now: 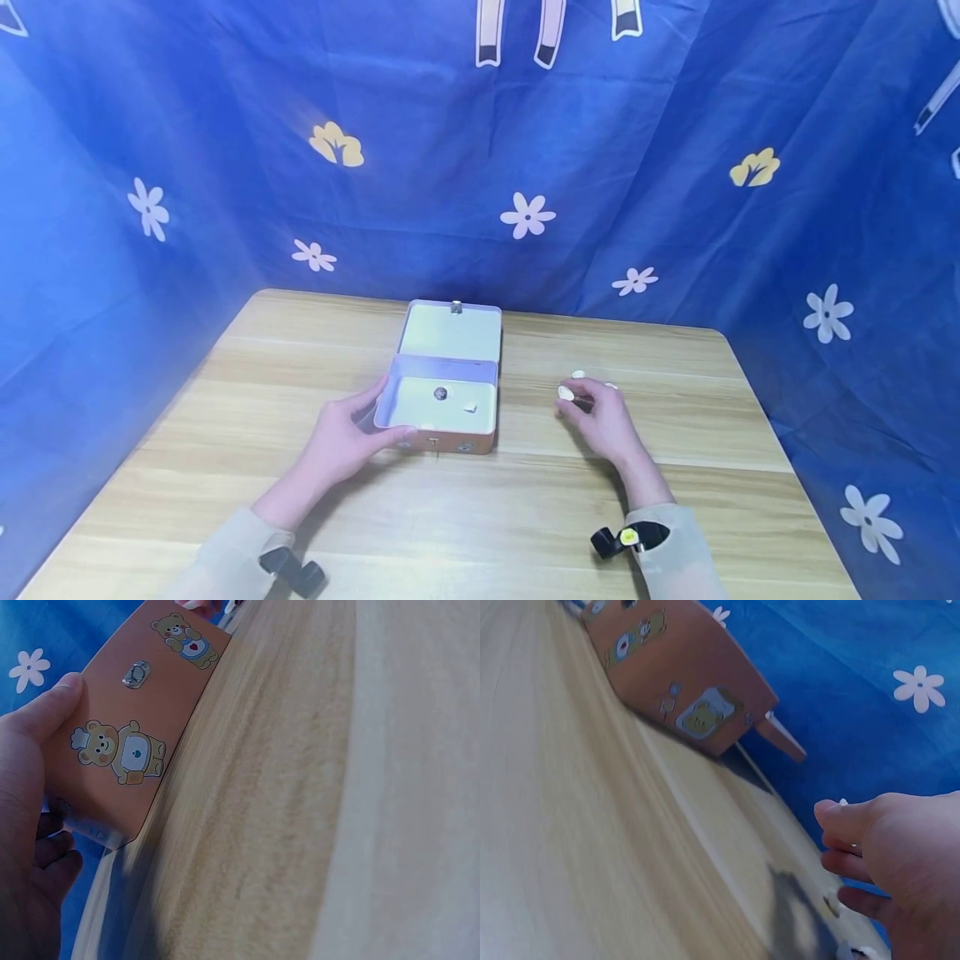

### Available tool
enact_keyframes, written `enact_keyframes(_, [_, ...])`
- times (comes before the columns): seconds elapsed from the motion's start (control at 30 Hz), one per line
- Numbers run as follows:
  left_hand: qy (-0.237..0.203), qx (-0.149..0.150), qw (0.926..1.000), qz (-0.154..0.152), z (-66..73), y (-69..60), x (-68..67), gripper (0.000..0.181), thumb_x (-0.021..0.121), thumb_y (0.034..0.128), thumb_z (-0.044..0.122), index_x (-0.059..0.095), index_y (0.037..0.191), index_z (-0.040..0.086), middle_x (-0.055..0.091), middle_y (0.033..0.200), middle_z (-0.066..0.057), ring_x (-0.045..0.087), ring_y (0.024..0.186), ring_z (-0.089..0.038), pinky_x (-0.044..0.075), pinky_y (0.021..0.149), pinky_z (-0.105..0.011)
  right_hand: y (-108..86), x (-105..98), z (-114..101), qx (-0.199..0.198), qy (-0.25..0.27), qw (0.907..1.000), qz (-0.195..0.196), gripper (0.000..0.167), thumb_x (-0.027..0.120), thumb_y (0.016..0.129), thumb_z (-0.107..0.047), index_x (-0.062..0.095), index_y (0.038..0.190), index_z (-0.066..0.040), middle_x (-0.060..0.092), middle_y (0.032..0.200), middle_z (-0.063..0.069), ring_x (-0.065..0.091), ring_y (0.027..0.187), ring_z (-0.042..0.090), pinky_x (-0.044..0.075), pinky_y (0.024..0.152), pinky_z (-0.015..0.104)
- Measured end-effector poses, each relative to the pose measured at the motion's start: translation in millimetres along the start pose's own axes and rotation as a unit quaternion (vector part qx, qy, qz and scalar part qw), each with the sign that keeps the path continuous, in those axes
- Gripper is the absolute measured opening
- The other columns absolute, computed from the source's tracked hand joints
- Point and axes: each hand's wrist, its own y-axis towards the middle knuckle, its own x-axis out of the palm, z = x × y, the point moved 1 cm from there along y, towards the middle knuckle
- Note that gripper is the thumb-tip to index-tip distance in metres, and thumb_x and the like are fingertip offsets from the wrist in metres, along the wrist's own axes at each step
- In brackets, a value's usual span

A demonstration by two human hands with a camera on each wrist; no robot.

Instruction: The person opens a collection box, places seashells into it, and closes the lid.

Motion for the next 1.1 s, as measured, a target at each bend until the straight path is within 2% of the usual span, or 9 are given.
enact_keyframes(0.17, [0.003, 0.002, 1.0, 0.0, 0.5, 0.3, -0.3, 0.105, 0.094, 0.071, 0.06, 0.056, 0.15, 0.002, 0.06, 0.143, -0.016, 0.057, 0.135, -0.031, 0.045, 0.113, -0.047, 2.0, 4, -17, -0.011, 0.04, 0.9989, -0.021, 0.031, 0.081, 0.093, -0.004, 0.073, 0.121, 0.007, 0.078, 0.104, 0.01, 0.075, 0.098, 0.03, 0.061, 0.091, 0.043])
enact_keyframes(0.3, [0.004, 0.002, 1.0, -0.001, 0.5, 0.3, -0.3, 0.105, 0.094, 0.0712, 0.059, 0.056, 0.15, 0.002, 0.06, 0.142, -0.016, 0.057, 0.134, -0.031, 0.045, 0.113, -0.047, 3.3, 9, -29, -0.011, 0.038, 0.9987, -0.034, 0.033, 0.082, 0.094, -0.007, 0.074, 0.123, 0.005, 0.079, 0.104, 0.008, 0.075, 0.098, 0.029, 0.061, 0.09, 0.041])
enact_keyframes(0.43, [0.007, 0.001, 1.0, -0.001, 0.5, 0.1, -0.3, 0.105, 0.094, 0.0712, 0.059, 0.056, 0.15, 0.002, 0.06, 0.142, -0.016, 0.057, 0.134, -0.032, 0.045, 0.113, -0.047, 5.9, 14, -40, -0.015, 0.042, 0.9981, -0.043, 0.034, 0.082, 0.095, -0.009, 0.073, 0.125, 0.004, 0.078, 0.105, 0.007, 0.074, 0.1, 0.028, 0.06, 0.092, 0.044])
enact_keyframes(0.57, [0.012, -0.002, 0.9999, 0.0, 1.5, -0.3, -0.7, 0.104, 0.094, 0.0713, 0.059, 0.056, 0.15, 0.003, 0.06, 0.142, -0.017, 0.057, 0.135, -0.032, 0.045, 0.113, -0.048, 9.5, 19, -52, -0.026, 0.044, 0.9975, -0.049, 0.034, 0.082, 0.095, -0.012, 0.074, 0.125, 0.003, 0.078, 0.104, 0.006, 0.074, 0.099, 0.025, 0.06, 0.092, 0.048])
enact_keyframes(0.73, [0.01, -0.007, 0.9999, -0.001, 2.8, -0.5, -1.2, 0.105, 0.094, 0.0716, 0.06, 0.056, 0.15, 0.002, 0.059, 0.143, -0.017, 0.055, 0.136, -0.032, 0.044, 0.113, -0.049, 16.3, 26, -70, -0.047, 0.045, 0.9965, -0.053, 0.032, 0.082, 0.095, -0.014, 0.076, 0.123, 0.001, 0.078, 0.109, 0.006, 0.074, 0.1, 0.024, 0.06, 0.093, 0.047])
enact_keyframes(1.0, [0.009, -0.003, 1.0, -0.003, 1.1, -0.8, -0.9, 0.104, 0.094, 0.0724, 0.059, 0.055, 0.151, 0.002, 0.059, 0.143, -0.017, 0.056, 0.135, -0.033, 0.044, 0.113, -0.049, 25.9, 48, -97, -0.081, 0.083, 0.9903, -0.077, 0.029, 0.083, 0.094, -0.013, 0.078, 0.121, -0.004, 0.078, 0.108, 0.005, 0.073, 0.099, 0.022, 0.061, 0.089, 0.046])
enact_keyframes(1.1, [0.007, -0.004, 1.0, -0.005, 1.3, -0.8, -0.7, 0.105, 0.094, 0.0723, 0.059, 0.055, 0.151, 0.002, 0.059, 0.143, -0.017, 0.056, 0.135, -0.032, 0.044, 0.113, -0.048, 28.5, 61, -104, -0.097, 0.092, 0.9867, -0.092, 0.028, 0.083, 0.094, -0.011, 0.078, 0.12, -0.004, 0.078, 0.108, 0.009, 0.073, 0.097, 0.02, 0.061, 0.09, 0.043])
